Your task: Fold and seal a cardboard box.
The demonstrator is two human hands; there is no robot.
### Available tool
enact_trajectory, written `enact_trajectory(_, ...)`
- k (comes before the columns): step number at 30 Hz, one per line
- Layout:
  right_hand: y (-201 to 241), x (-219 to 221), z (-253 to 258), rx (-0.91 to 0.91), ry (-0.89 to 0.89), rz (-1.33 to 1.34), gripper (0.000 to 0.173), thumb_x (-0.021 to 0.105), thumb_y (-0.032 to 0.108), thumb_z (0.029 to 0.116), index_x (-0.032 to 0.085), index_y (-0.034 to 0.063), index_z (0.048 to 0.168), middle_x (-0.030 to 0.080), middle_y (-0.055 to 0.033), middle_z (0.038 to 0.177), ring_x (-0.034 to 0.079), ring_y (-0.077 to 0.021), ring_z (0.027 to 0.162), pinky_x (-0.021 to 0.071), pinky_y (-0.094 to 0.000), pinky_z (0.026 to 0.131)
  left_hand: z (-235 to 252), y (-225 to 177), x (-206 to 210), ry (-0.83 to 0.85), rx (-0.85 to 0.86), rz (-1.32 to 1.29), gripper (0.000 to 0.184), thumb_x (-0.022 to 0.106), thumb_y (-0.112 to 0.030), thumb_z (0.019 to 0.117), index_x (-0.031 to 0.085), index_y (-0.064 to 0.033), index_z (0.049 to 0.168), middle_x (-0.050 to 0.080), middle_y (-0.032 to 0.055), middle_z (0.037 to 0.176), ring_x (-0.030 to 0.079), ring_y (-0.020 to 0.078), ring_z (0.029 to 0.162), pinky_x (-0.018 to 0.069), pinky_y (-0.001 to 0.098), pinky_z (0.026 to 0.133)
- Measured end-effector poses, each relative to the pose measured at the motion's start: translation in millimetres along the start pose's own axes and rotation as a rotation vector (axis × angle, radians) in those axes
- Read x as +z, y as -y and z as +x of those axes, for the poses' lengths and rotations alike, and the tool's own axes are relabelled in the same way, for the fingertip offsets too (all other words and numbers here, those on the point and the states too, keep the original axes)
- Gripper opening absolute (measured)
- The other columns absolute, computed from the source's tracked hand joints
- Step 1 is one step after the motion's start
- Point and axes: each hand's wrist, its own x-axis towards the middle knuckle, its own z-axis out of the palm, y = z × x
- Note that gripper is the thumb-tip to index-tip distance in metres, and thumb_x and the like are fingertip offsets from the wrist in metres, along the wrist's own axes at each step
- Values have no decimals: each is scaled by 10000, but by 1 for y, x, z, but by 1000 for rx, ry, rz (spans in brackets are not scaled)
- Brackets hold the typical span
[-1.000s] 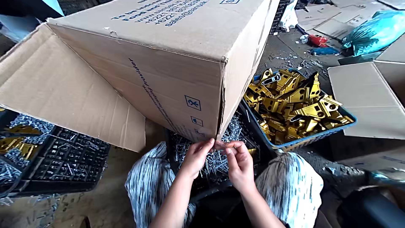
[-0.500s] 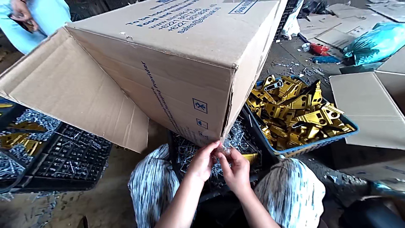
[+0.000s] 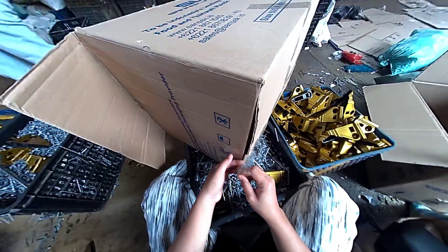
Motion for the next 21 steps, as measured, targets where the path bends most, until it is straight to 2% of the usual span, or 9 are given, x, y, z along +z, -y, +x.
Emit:
enact_trajectory(2,0,-1,2,-17,7,-25,209,618,167,982,712,4,890,683,-84,839,657,-98,780,560,-219,727,-8,10,-7,-103,290,202,266,505,-162,1026,684,-10,1151,703,27,1068,644,82,985,519,276,890)
enact_trajectory(4,1,-2,3,-32,10,-71,201,628,178,981,717,25,885,684,-79,855,659,-118,815,559,-236,757,-12,19,-13,-167,607,361,226,643,-157,939,699,-7,1099,697,28,1042,626,66,910,519,233,788)
enact_trajectory(5,1,-2,3,-41,10,-92,200,632,182,980,715,30,879,685,-79,860,664,-126,827,561,-242,764,-14,19,-14,-170,726,425,205,677,-166,923,720,-22,1064,701,36,1056,634,73,942,531,241,813)
enact_trajectory(7,1,-1,2,-55,11,-122,195,632,176,976,715,33,870,694,-83,873,676,-140,848,571,-256,775,-19,14,-11,-178,854,570,152,693,-211,944,777,-112,1023,702,29,1093,645,108,1044,543,311,919)
enact_trajectory(10,3,-1,2,-69,11,-154,182,624,165,968,717,42,870,693,-78,868,671,-149,858,564,-268,795,-18,5,-4,-216,914,821,172,635,-272,994,801,-261,1037,696,-11,1129,613,119,1062,470,387,949)
enact_trajectory(12,2,-1,2,-79,2,-162,189,617,169,971,716,48,866,690,-72,856,668,-147,854,560,-266,792,-14,-1,-2,-212,930,939,193,607,-289,1011,790,-308,1069,690,-18,1152,599,132,1062,442,402,927)
enact_trajectory(14,2,-2,2,-84,-4,-166,200,613,173,976,700,51,843,682,-74,846,663,-154,850,554,-271,783,-10,-6,-2,-192,938,1009,217,581,-295,1020,783,-339,1087,677,-15,1186,580,157,1094,422,417,935)
enact_trajectory(18,1,-2,1,-81,-16,-172,209,623,196,978,708,55,848,669,-74,833,649,-155,832,544,-270,760,-6,-18,-5,-109,958,1145,256,550,-237,1007,767,-368,1039,644,1,1252,530,223,1216,386,466,980)
enact_trajectory(21,1,-2,0,-79,-14,-163,210,622,193,978,722,52,859,680,-79,854,651,-151,840,544,-259,769,-5,-24,-7,-64,969,1168,206,562,-296,1024,757,-359,1019,615,9,1267,498,231,1250,364,480,996)
